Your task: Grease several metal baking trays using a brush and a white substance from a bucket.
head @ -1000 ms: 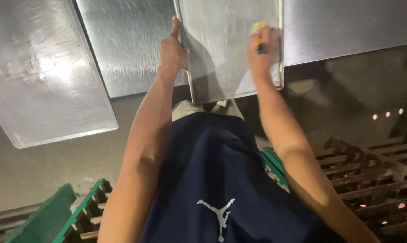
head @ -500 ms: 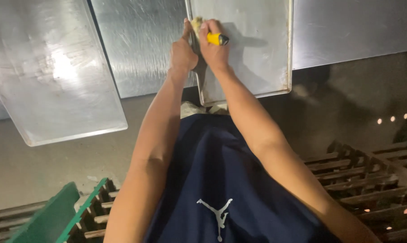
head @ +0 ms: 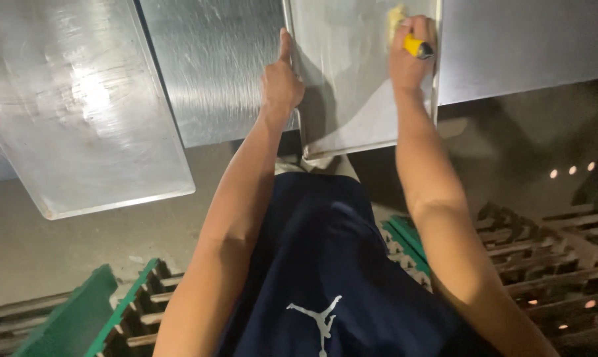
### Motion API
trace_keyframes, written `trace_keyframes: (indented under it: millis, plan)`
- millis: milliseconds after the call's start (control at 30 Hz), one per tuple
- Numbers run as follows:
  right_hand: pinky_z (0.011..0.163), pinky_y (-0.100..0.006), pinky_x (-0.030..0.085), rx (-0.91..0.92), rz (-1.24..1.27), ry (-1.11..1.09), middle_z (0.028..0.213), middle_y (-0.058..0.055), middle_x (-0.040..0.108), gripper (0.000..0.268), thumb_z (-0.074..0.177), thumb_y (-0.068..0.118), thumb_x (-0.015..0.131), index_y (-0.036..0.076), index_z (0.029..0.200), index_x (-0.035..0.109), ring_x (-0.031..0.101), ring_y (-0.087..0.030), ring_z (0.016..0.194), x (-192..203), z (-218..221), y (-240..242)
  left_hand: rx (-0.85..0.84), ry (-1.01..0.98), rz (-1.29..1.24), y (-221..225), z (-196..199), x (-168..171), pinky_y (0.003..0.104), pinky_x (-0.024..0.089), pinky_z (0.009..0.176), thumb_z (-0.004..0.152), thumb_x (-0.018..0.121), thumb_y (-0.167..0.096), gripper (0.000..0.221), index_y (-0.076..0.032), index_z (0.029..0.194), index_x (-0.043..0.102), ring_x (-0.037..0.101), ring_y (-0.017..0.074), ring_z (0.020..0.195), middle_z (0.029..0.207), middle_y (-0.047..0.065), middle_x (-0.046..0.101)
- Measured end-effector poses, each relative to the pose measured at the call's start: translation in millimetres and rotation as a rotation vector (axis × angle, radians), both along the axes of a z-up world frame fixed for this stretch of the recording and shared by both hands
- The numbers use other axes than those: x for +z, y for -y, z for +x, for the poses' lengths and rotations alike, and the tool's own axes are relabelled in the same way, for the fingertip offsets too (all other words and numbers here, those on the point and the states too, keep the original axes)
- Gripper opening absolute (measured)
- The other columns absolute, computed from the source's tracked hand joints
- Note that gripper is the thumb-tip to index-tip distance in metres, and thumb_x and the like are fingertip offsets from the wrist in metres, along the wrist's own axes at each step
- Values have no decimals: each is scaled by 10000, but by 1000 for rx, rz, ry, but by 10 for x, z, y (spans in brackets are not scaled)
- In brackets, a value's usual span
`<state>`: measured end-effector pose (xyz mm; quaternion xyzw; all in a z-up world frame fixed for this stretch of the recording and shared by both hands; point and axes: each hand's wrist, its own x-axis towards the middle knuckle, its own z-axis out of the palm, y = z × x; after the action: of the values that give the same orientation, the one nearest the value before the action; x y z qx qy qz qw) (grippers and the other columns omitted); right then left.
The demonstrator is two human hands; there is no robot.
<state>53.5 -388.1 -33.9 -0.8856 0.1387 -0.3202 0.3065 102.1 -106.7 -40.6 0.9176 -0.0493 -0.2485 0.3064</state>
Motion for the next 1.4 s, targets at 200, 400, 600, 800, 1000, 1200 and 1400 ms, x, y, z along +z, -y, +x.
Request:
trace_keyframes:
  millis: [200,400,600,800,1000,1200,1400]
  plan:
    - [713,-479,512,-14,-245,-58,930,-165,614,78,1035,105,614,53,980,594,650,-370,828,98,221,596,20,21,-6,-19,-30,29,523,562,824,805,667,12,1074,-285,1644,65,716,461,914,922,258,729]
    - [741,-411,582,105,-9,114,1036,-138,711,203,981,37,653,47,1183,670,697,-342,879,-283,472,305,13,57,-8,31,12,50,551,541,808,846,687,-22,1032,-345,1646,121,704,488,921,937,295,720]
    - [755,-417,564,166,-244,-56,999,-60,671,139,908,155,693,151,1033,633,696,-278,891,-60,669,-1068,15,22,-2,-41,36,-105,525,556,811,762,674,-13,1068,-339,1634,151,695,491,919,954,310,706]
    - [721,-448,568,272,125,6,1000,-73,644,112,985,182,682,144,999,579,668,-345,898,-73,1106,-1517,28,79,9,-41,-30,-160,518,569,843,822,661,-33,858,-279,1576,334,725,449,958,995,265,743]
    - [664,-441,518,187,192,85,843,-135,637,88,989,126,668,86,947,601,640,-350,769,-226,1251,-697,91,-3,5,105,8,358,537,539,810,860,647,-65,932,-371,1621,205,710,462,883,921,261,734]
    - [699,-452,513,-25,-160,184,833,-157,645,92,955,126,681,67,934,613,640,-360,780,-687,1195,642,122,-63,62,117,-22,336,551,540,813,958,623,-168,808,-411,1613,216,711,479,879,886,298,715]
    - [610,-452,534,-21,-387,218,765,-131,681,192,942,171,755,74,835,628,670,-368,699,-547,1608,1379,144,-66,50,117,72,378,568,520,786,928,618,-118,841,-436,1603,228,708,473,912,916,309,700]
